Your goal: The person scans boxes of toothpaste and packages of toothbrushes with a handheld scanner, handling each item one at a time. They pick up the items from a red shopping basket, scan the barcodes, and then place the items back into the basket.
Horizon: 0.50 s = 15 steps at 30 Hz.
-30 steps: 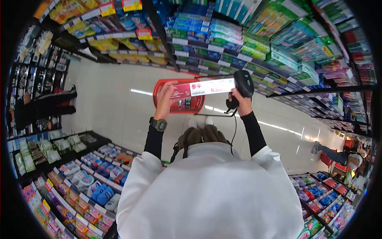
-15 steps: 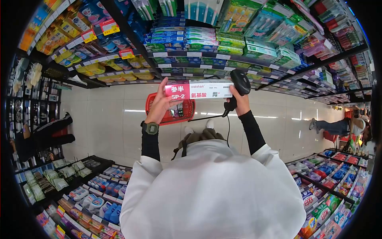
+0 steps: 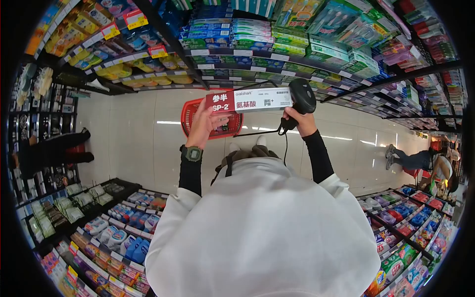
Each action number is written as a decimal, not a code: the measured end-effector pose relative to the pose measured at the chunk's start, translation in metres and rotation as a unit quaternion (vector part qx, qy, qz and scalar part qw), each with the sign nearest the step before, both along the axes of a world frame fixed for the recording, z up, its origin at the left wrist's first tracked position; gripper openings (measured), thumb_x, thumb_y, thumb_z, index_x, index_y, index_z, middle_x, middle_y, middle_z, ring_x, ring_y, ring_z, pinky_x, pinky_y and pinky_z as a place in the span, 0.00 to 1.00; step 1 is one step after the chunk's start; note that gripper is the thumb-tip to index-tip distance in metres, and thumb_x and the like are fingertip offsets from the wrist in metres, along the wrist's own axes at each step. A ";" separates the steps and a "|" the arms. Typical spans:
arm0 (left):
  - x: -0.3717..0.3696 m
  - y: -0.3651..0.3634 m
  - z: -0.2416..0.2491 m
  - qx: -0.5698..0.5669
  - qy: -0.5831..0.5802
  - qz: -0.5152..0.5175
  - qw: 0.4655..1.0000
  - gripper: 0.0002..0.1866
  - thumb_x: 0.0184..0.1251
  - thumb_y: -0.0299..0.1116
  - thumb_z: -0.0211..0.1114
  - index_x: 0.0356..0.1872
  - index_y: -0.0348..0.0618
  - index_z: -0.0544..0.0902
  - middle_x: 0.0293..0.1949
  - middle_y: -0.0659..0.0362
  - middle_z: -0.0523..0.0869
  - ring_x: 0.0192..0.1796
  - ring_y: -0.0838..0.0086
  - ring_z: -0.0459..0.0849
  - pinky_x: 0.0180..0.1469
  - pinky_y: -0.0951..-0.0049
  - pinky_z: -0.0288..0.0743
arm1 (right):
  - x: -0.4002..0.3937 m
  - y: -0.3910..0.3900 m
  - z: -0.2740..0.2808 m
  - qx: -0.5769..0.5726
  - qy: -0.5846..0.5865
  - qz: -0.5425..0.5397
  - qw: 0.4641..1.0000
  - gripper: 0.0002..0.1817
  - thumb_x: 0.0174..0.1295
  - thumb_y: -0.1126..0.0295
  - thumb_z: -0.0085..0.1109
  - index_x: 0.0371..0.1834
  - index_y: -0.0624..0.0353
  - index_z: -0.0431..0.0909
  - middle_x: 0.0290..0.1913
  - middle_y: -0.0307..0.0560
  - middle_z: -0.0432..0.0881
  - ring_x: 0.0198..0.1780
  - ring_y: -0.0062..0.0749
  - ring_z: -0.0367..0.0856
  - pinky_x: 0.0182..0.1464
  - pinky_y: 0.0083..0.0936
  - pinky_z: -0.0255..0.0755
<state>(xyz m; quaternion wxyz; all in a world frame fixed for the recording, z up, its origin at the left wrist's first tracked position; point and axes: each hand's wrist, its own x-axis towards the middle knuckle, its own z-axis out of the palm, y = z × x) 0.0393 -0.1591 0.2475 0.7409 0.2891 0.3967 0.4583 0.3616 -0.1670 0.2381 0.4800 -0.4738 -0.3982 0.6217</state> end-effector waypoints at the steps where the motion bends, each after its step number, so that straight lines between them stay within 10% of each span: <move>1: 0.000 0.002 0.001 0.008 0.002 -0.005 1.000 0.29 0.74 0.34 0.43 0.73 0.43 0.49 0.61 0.48 0.73 0.56 0.57 0.81 0.55 0.62 0.78 | -0.001 0.002 0.004 -0.007 0.013 -0.002 1.000 0.10 0.58 0.71 0.66 0.38 0.62 0.77 0.30 0.41 0.80 0.31 0.23 0.78 0.35 0.22 0.71; 7: -0.013 -0.021 -0.034 -0.054 0.048 0.019 0.997 0.17 0.65 0.30 0.63 0.53 0.45 0.71 0.52 0.58 0.76 0.54 0.70 0.80 0.56 0.66 0.79 | -0.004 -0.001 -0.032 -0.103 0.061 0.017 0.993 0.09 0.56 0.74 0.66 0.37 0.61 0.77 0.28 0.40 0.78 0.30 0.24 0.77 0.34 0.22 0.70; 15: -0.029 -0.144 -0.132 -0.153 0.074 -0.151 0.974 0.30 0.61 0.32 0.68 0.63 0.34 0.70 0.50 0.58 0.82 0.50 0.78 0.81 0.53 0.78 0.76 | -0.039 -0.047 -0.162 -0.280 -0.056 0.091 0.954 0.12 0.52 0.71 0.69 0.38 0.59 0.78 0.29 0.38 0.78 0.24 0.22 0.75 0.27 0.20 0.70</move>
